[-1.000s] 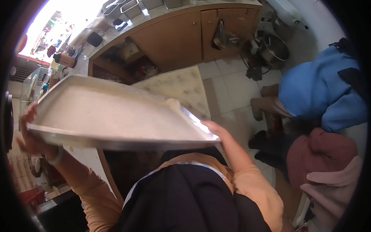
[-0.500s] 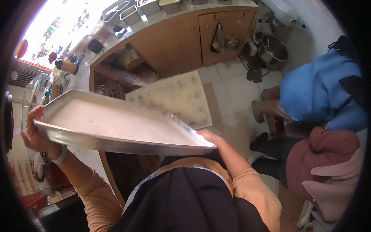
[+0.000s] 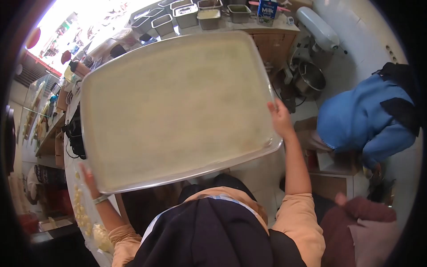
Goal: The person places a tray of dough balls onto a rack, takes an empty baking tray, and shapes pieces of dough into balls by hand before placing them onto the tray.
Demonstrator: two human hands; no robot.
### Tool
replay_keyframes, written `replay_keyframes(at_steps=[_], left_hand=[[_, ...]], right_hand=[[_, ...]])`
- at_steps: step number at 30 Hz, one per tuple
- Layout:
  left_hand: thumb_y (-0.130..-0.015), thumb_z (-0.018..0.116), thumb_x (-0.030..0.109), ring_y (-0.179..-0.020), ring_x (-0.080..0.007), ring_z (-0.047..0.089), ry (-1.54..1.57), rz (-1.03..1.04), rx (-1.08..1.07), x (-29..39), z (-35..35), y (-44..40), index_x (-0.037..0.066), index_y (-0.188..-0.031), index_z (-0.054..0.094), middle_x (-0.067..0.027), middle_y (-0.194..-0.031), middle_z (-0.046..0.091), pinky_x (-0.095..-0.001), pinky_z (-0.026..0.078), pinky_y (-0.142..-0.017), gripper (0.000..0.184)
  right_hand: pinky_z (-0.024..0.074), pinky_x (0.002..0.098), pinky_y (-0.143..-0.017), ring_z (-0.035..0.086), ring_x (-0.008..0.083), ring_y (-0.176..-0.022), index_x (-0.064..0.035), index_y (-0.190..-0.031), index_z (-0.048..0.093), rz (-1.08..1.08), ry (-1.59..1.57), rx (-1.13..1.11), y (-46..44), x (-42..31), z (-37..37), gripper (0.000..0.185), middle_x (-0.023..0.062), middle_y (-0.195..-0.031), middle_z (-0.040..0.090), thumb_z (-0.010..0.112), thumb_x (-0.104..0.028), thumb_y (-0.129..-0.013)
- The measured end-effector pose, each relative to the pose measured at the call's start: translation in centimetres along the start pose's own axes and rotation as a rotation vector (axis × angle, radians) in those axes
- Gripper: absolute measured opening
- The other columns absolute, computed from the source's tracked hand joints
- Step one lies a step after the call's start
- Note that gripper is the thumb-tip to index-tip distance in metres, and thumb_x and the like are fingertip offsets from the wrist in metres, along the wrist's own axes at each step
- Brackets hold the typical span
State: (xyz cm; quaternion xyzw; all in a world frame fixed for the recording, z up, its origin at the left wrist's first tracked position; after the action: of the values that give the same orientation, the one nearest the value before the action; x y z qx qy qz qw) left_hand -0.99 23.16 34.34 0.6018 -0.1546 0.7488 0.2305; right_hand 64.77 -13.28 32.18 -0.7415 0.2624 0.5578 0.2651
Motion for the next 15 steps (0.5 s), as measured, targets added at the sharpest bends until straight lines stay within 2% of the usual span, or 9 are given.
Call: replay_keyframes(at_steps=[2,5,8,11,14,15], left_hand=[[-0.103,0.040,0.049,-0.115,-0.0253,0.059,0.193,-0.215,0.137,-4.4,8.9,1.0,-0.001,-0.144,0.039,-0.0145,-0.133,0.056,-0.0363,0.047,-0.101,0.065],[-0.092,0.043,0.070,-0.136,-0.0302,0.040,0.275,-0.322,0.123,-14.4,10.9,1.0,0.000,-0.150,0.027,-0.0162,-0.150,0.039,-0.0421,0.035,-0.112,0.092],[-0.093,0.045,0.068,-0.136,-0.0302,0.041,0.420,-0.225,0.326,-22.1,9.4,1.6,-0.002,-0.149,0.028,-0.0158,-0.150,0.040,-0.0416,0.035,-0.112,0.092],[-0.092,0.046,0.068,-0.133,-0.0304,0.045,0.388,-0.252,0.463,-28.9,8.4,2.5,-0.003,-0.148,0.032,-0.0155,-0.148,0.043,-0.0414,0.038,-0.110,0.091],[-0.091,0.049,0.069,-0.124,-0.0292,0.054,0.425,-0.204,0.495,-27.9,10.0,2.8,-0.006,-0.143,0.037,-0.0162,-0.141,0.050,-0.0395,0.045,-0.104,0.092],[-0.090,0.050,0.070,-0.119,-0.0289,0.057,0.364,-0.257,0.542,-27.7,9.7,4.1,-0.007,-0.140,0.041,-0.0166,-0.137,0.053,-0.0386,0.047,-0.100,0.092]], right_hand=[[0.0486,0.0254,-0.074,0.058,0.0103,-0.080,-0.0014,-0.122,0.055,-0.227,0.228,0.140,-0.5,-6.9,-2.4,0.037,0.0040,-0.092,0.067,0.053,-0.033,-0.103],[0.0479,0.0264,-0.069,0.058,0.0124,-0.074,-0.0045,-0.126,0.053,-0.202,0.552,0.152,-0.1,-12.0,-3.0,0.035,0.0092,-0.085,0.066,0.052,-0.030,-0.103],[0.0453,0.0277,-0.064,0.056,0.0145,-0.067,-0.0069,-0.127,0.051,-0.469,0.604,0.192,2.3,-16.0,-1.8,0.032,0.0149,-0.082,0.064,0.052,-0.028,-0.103],[0.0459,0.0313,-0.063,0.061,0.0211,-0.067,-0.0066,-0.128,0.049,-0.309,0.636,0.147,1.4,-16.2,-1.6,0.032,0.0177,-0.084,0.065,0.050,-0.027,-0.103],[0.0476,0.0349,-0.065,0.066,0.0298,-0.071,-0.0071,-0.128,0.048,-0.382,0.652,0.089,1.1,-17.9,-0.3,0.033,0.0208,-0.086,0.066,0.049,-0.030,-0.104],[0.0478,0.0361,-0.065,0.066,0.0324,-0.074,-0.0076,-0.128,0.047,-0.321,0.661,0.078,1.2,-16.7,-0.2,0.034,0.0208,-0.086,0.066,0.048,-0.031,-0.104]])
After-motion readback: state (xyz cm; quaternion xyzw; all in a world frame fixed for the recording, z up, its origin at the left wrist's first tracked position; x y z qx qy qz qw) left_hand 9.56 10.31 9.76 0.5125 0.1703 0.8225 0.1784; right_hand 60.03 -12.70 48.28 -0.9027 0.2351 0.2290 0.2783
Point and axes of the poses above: each hand's wrist, its own y-axis away from the middle knuckle, its own z-axis out of the palm, x = y × z, the point moved 10 cm from there along -y, towards the middle knuckle
